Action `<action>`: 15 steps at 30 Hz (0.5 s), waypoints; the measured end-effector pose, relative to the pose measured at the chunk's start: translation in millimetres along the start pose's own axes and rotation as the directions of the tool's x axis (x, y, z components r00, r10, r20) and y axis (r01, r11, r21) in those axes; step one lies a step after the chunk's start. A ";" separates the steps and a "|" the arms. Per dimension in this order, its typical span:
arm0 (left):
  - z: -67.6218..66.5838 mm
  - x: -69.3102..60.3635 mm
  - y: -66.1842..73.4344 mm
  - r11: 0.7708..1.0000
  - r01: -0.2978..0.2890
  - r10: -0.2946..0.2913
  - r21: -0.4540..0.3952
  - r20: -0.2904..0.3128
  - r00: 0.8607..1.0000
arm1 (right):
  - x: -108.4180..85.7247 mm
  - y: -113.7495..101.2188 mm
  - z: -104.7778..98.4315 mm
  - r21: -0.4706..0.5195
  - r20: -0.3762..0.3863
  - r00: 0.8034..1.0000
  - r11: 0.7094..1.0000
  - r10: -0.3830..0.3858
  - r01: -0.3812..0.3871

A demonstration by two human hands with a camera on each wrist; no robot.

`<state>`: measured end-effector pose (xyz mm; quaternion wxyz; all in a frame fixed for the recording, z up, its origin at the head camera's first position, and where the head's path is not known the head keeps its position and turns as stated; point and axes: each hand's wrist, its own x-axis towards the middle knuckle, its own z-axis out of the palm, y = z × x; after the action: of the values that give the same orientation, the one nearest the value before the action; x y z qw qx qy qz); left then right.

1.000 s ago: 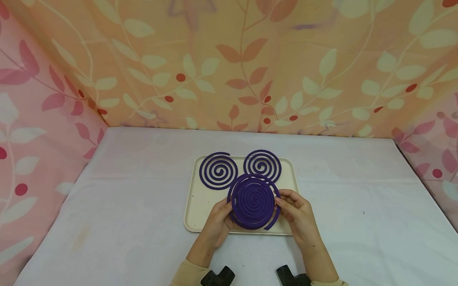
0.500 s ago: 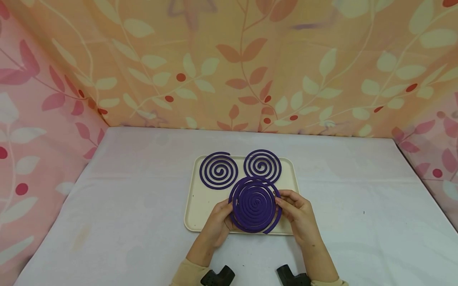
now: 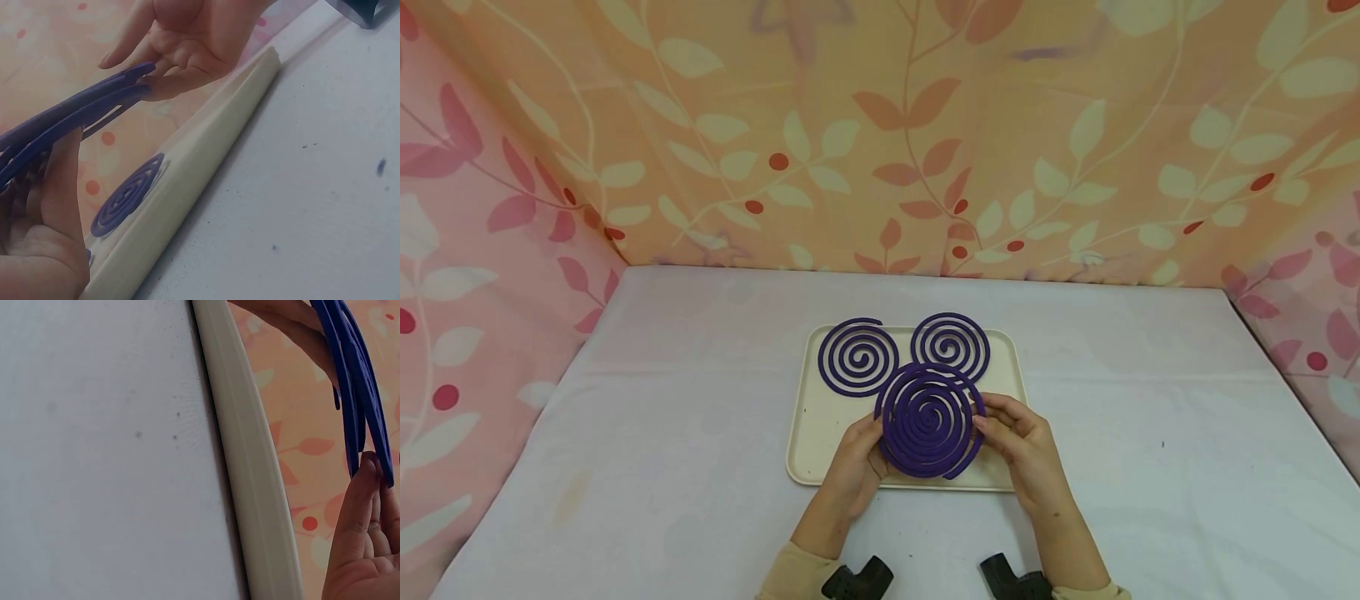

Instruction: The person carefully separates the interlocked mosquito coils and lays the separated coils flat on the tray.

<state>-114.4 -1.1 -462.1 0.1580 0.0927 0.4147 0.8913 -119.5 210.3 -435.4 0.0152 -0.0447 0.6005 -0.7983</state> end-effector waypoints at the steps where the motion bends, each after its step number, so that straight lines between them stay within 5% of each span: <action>1: -0.1 0.0 0.1 1.000 -0.001 0.001 -0.001 0.000 1.000 | -0.1 0.1 0.0 0.001 0.005 1.000 1.000 -0.001 0.001; 15: -2.4 1.3 -0.5 0.994 -0.061 0.063 -0.091 0.020 0.998 | -0.3 0.9 -1.4 0.079 0.094 0.995 0.996 -0.043 0.036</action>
<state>-116.2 -2.0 -463.9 0.1388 0.1084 0.3691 0.9125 -119.3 211.4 -436.6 0.0295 -0.0940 0.5668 -0.8179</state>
